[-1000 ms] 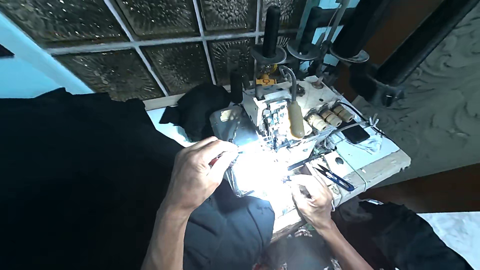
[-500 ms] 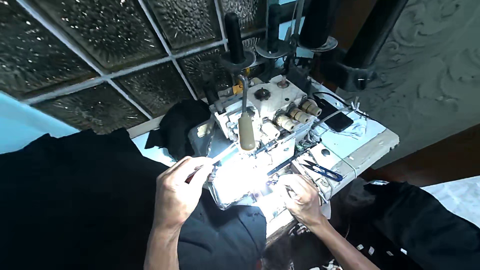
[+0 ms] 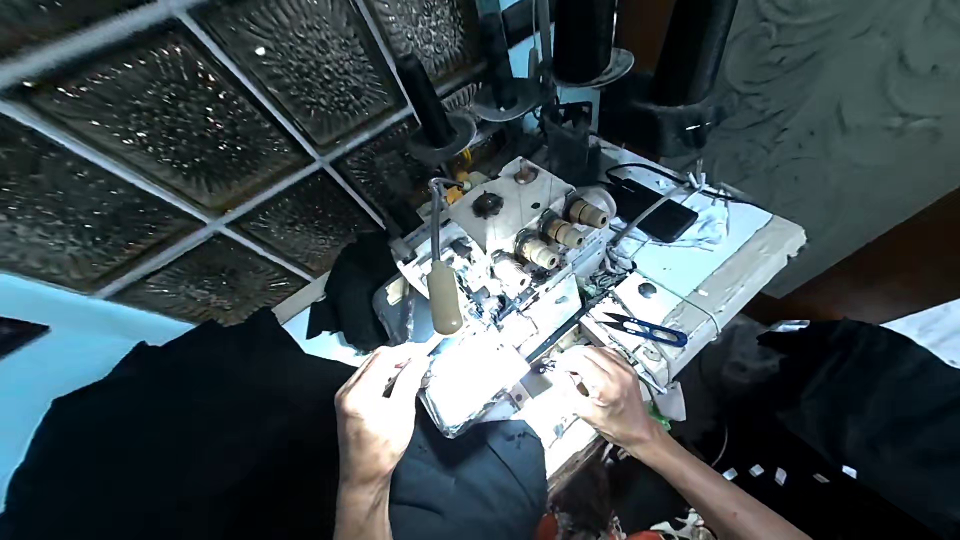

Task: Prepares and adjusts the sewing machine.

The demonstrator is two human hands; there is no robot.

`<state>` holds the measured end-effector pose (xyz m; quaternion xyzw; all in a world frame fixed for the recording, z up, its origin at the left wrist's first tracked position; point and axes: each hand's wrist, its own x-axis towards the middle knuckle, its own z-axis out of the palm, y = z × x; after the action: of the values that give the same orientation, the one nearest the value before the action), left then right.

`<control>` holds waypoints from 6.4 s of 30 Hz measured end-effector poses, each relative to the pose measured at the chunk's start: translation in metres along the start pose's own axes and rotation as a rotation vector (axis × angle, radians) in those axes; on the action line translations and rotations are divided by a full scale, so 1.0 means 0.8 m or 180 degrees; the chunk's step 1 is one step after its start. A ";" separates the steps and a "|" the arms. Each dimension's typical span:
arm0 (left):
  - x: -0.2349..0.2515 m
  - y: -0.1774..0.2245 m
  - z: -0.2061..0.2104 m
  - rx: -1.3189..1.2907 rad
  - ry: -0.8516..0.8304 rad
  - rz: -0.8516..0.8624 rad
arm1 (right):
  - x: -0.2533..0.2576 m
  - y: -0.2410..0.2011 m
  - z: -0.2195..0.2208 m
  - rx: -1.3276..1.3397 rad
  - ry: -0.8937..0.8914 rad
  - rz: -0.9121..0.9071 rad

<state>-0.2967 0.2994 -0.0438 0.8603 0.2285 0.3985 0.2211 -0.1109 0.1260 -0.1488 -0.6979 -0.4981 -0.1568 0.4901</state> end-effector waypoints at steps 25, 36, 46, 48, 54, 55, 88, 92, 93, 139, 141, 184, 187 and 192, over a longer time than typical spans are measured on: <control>0.000 -0.011 -0.014 -0.0547 -0.0108 -0.0225 | 0.063 -0.058 0.001 0.0140 0.0427 -0.0432; -0.001 -0.013 -0.015 -0.0412 -0.0043 -0.0215 | 0.120 -0.089 0.031 0.0416 0.0233 0.0433; -0.001 -0.009 -0.015 -0.0396 -0.0049 -0.0201 | 0.130 -0.096 0.037 0.0859 0.0128 0.0969; 0.000 -0.008 -0.014 -0.0402 -0.0042 -0.0202 | 0.131 -0.094 0.037 0.0852 0.0148 0.0928; 0.000 -0.008 -0.013 -0.0427 -0.0009 -0.0235 | 0.130 -0.096 0.041 0.0717 0.0320 0.0823; 0.000 -0.007 -0.013 -0.0416 -0.0001 -0.0240 | 0.130 -0.098 0.041 0.0673 0.0337 0.0824; 0.002 -0.011 -0.011 -0.0024 -0.0025 -0.0064 | 0.106 -0.057 0.028 0.1013 0.0674 -0.0067; 0.001 -0.011 -0.019 -0.0027 -0.0134 -0.0087 | 0.092 -0.053 0.035 0.0565 0.0761 -0.0208; 0.002 -0.010 -0.022 -0.0072 -0.0097 -0.0106 | 0.085 -0.050 0.036 0.0482 0.0744 -0.0240; 0.010 0.006 -0.002 0.0200 0.0895 0.0143 | -0.030 -0.014 0.003 -0.0315 -0.0267 -0.0518; 0.010 0.004 -0.005 0.0062 0.0885 0.0106 | -0.032 -0.013 0.003 -0.0303 -0.0262 -0.0498; 0.034 0.066 -0.056 0.0413 -0.0591 -0.1080 | -0.036 -0.010 0.005 -0.0486 -0.0056 -0.0669; 0.035 0.079 -0.064 0.0300 -0.0751 -0.1205 | -0.036 -0.010 0.005 -0.0495 -0.0075 -0.0693; 0.025 0.085 -0.067 0.0407 -0.0824 -0.1114 | -0.035 -0.010 0.005 -0.0476 -0.0086 -0.0705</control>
<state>-0.3125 0.2670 0.0374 0.8638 0.3687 0.2251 0.2594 -0.1318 0.1144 -0.1662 -0.6753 -0.5656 -0.2373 0.4097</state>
